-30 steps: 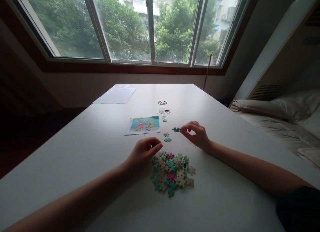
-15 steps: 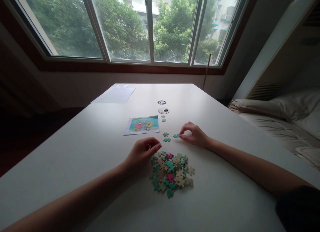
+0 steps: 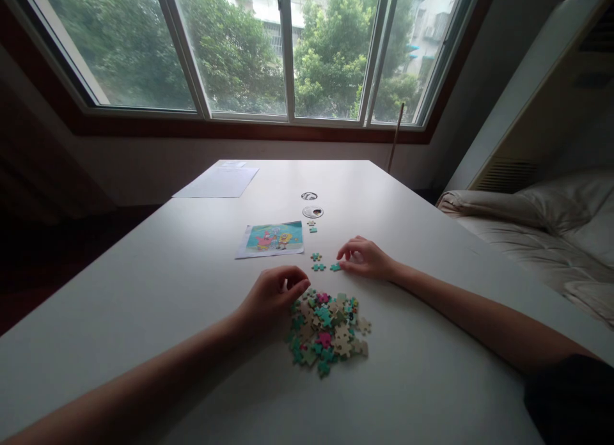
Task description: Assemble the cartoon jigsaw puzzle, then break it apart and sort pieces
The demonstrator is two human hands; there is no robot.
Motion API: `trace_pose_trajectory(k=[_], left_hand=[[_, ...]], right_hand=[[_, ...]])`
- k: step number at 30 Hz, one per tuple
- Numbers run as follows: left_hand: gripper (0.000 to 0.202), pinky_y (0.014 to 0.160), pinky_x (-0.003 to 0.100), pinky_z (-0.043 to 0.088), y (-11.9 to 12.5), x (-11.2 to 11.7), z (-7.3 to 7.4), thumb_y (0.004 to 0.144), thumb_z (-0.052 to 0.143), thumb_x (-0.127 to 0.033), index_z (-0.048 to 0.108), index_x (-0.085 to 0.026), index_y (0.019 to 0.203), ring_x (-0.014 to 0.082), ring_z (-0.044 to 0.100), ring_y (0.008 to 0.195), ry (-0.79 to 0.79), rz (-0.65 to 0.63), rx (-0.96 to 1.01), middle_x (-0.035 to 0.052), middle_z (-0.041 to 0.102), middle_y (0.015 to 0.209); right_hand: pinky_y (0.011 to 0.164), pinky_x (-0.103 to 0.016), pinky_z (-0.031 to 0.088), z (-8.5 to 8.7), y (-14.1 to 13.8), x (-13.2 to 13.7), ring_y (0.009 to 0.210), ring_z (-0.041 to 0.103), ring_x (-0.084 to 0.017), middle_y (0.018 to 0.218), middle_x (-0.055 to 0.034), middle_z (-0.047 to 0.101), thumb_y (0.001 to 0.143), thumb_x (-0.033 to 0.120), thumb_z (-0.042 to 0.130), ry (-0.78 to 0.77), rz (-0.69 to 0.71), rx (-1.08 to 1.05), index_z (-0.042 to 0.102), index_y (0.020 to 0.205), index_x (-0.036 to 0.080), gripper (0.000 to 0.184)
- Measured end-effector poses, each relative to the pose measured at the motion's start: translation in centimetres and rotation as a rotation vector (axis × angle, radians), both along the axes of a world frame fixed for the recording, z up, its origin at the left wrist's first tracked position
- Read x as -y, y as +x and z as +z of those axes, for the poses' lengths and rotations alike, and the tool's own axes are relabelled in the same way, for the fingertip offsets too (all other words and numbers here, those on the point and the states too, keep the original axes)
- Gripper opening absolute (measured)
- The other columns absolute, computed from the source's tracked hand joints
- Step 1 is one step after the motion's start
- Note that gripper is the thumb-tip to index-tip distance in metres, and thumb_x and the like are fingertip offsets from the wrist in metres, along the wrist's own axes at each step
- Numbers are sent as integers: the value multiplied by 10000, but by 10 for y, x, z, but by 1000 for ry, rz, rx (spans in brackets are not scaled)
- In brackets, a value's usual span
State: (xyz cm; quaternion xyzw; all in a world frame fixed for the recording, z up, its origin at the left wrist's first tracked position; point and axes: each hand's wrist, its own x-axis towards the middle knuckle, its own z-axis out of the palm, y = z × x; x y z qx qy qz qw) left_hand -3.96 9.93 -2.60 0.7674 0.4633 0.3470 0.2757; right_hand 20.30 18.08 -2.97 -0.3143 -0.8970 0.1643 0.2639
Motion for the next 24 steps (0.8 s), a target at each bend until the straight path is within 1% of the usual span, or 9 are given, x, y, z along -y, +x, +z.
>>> trace_pose_trajectory(k=[3,7,16,20,22,24], left_hand=[[143,582,216,383,2,1,6,786,531,-231,621,-147,714,108,491,607,75,-40,-65,-3,566,641],[135,603,236,399,5,3,10,781,548,-241,648,-161,738,125,511,632,111,-74,-163,20,585,677],[129,690,289,409,6,8,5,764,584,-259,673,-207,842,159,526,709,214,-129,-310,37,611,754],[123,711,294,405,6,8,5,766,583,-250,673,-223,845,161,530,727,231,-147,-326,34,608,774],[118,717,291,400,6,7,5,770,578,-241,668,-225,845,158,530,734,230,-162,-321,30,605,779],[113,717,283,397,6,7,4,774,573,-230,661,-224,844,152,530,738,226,-184,-305,25,601,775]], right_hand=[[727,-271,388,-3,0,-1,734,507,-136,734,-22,590,732,261,606,30,18,19,637,802,191,104],[728,-276,391,-4,0,0,727,504,-137,731,-25,587,745,263,594,56,7,23,633,797,190,98],[711,-278,403,-3,-1,0,716,501,-137,722,-26,588,750,268,592,72,4,12,620,784,182,97],[735,-296,404,-1,-4,5,735,502,-142,748,-33,597,769,268,575,142,-9,-44,607,794,178,99],[736,-294,406,2,-8,13,737,502,-142,745,-37,597,782,264,561,173,22,-73,604,787,174,100],[730,-286,410,6,-14,22,741,504,-141,742,-39,599,783,268,562,174,94,-79,605,779,174,103]])
